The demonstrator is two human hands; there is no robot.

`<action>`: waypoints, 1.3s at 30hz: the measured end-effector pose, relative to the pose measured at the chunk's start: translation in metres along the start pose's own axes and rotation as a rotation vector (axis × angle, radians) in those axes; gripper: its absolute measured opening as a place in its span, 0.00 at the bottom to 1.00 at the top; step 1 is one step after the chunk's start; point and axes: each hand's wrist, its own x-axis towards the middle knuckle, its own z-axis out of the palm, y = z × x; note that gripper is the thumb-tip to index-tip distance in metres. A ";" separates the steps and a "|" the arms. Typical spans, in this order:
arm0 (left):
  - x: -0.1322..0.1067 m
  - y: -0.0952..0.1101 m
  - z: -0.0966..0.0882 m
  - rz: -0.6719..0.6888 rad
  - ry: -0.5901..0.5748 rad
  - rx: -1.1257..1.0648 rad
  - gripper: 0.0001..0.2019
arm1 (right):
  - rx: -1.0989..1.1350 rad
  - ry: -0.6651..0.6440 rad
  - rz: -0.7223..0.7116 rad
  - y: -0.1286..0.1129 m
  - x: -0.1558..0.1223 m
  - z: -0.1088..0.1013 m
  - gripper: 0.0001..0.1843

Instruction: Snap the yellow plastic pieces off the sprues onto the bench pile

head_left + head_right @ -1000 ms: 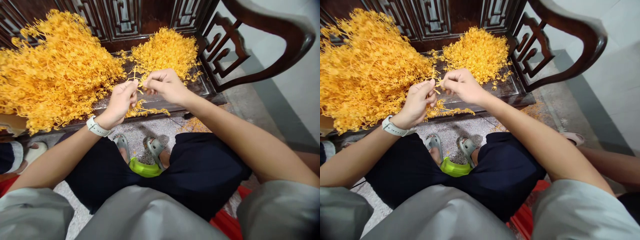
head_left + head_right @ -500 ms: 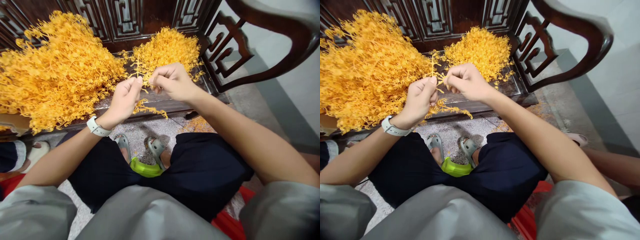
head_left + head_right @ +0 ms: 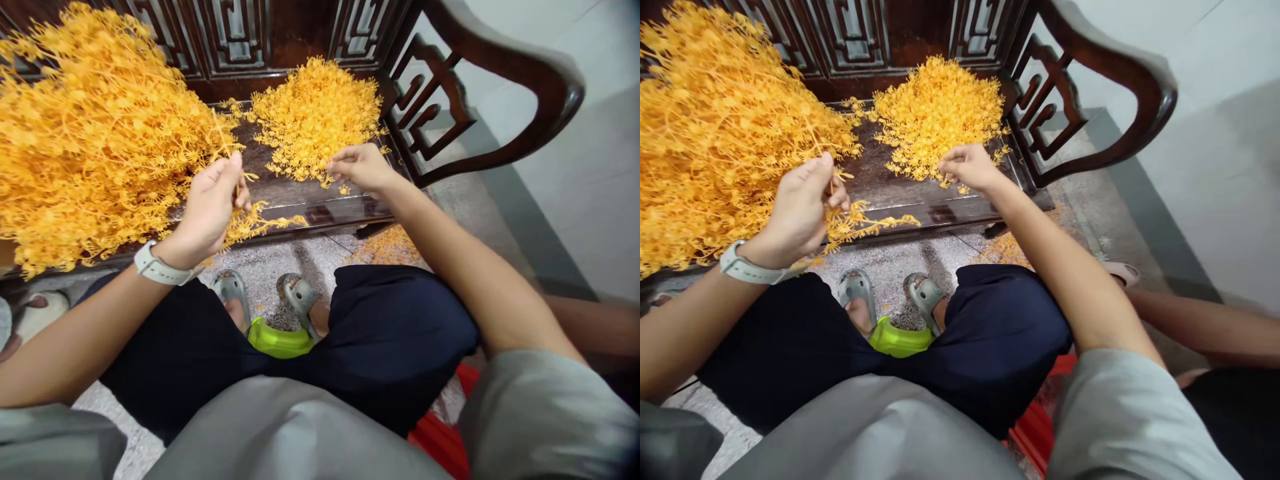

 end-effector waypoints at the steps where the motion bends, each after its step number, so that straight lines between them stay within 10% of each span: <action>1: 0.004 0.001 -0.001 -0.058 0.014 -0.054 0.22 | 0.071 0.039 0.018 0.001 0.002 0.005 0.14; 6: 0.012 0.002 -0.002 -0.205 0.028 -0.154 0.19 | 0.152 0.111 0.103 -0.004 0.007 0.026 0.10; 14: 0.015 0.000 0.006 -0.203 0.046 -0.208 0.18 | 0.089 -0.641 -0.311 -0.065 -0.054 0.087 0.24; 27: 0.019 0.021 0.002 -0.307 -0.074 -0.221 0.24 | 0.231 -0.378 -0.142 -0.082 -0.068 0.118 0.16; 35: 0.017 0.054 -0.048 -0.228 0.060 -0.324 0.23 | 0.109 -0.021 -0.240 -0.064 -0.029 0.022 0.18; 39: 0.027 0.055 -0.069 -0.242 0.135 -0.355 0.21 | -0.055 -0.354 -0.085 -0.043 -0.035 0.005 0.17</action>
